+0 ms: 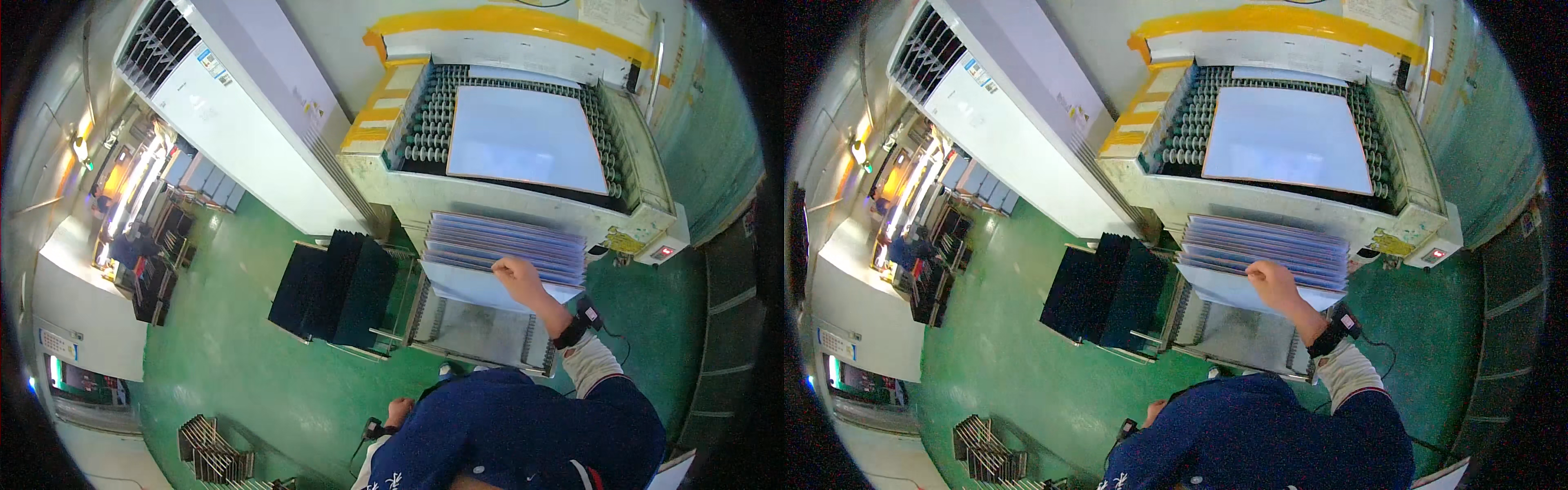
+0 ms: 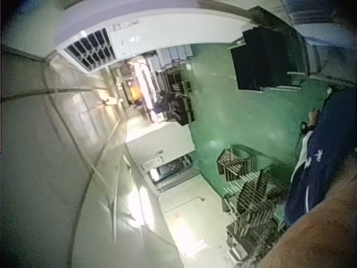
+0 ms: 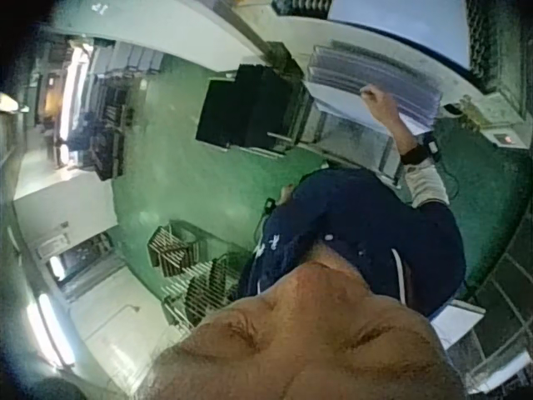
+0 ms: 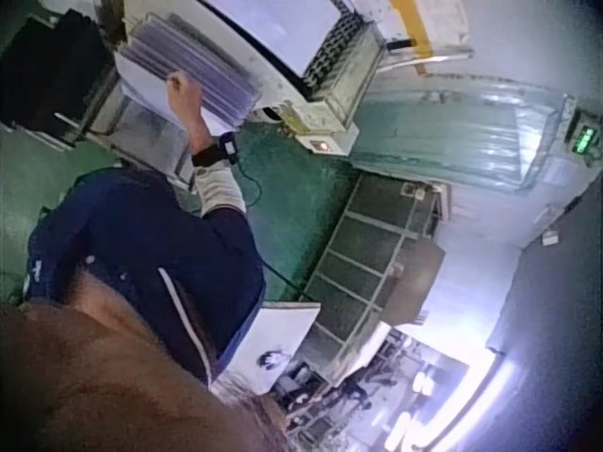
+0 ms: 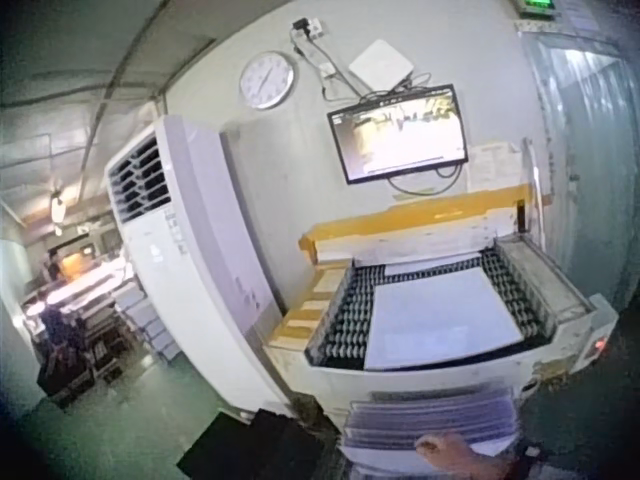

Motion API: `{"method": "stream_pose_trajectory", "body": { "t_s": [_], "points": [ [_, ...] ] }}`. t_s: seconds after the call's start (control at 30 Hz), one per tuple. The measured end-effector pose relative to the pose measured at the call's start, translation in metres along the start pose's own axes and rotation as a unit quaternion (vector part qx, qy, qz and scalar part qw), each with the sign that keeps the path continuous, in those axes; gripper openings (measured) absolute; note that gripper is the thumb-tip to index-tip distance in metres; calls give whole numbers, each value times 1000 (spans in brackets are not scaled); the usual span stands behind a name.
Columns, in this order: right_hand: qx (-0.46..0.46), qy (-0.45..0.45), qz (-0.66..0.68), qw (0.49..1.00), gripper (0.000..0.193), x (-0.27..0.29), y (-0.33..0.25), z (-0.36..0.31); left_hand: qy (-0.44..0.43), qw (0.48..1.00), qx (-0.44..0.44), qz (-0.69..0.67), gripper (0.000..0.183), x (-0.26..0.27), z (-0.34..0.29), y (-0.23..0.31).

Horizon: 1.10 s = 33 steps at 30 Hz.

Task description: Feeding large white sheets or boards into a processing machine from a vertical stack.

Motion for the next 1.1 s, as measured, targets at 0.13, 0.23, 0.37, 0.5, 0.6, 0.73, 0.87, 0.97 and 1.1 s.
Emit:
{"method": "stream_pose_trajectory", "body": {
  "t_s": [0.13,0.23,0.37,0.5,0.6,0.73,0.87,0.97,1.1],
  "points": [
    [76,19,-97,992,14,-3,-15,-11,-10,997,17,-68,25,-3,-2,-2],
    [98,22,-132,986,14,-10,-25,-17,-8,999,33,-26,25,-1,2,-18],
    [135,36,-167,976,15,-15,-28,-20,-5,1000,24,-16,26,11,-14,8],
    [155,47,-194,967,17,-19,-36,-19,-9,999,30,-39,25,13,-15,5],
    [126,70,-171,975,18,-19,-32,-17,-15,997,53,-50,23,14,-14,7],
    [123,63,-180,974,19,-31,-28,-13,-4,995,64,-77,23,10,-1,-24],
    [142,43,-217,965,17,-42,-33,-10,1,996,39,-85,24,-1,10,-57],
    [133,50,-253,957,19,-47,-22,-10,0,995,19,-98,25,-11,17,-64],
    [76,9,-224,971,22,-52,-20,-16,-13,993,73,-93,24,-6,-1,-52]
  ]
}}
Point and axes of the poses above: each hand's wrist, its own z-axis towards the middle knuckle, its own x-axis out of the back of the hand, y = z × x, the point moved 7 cm from there along z, towards the middle knuckle, and after that the axes turned 2 degrees about z, right-handed, at the moved point
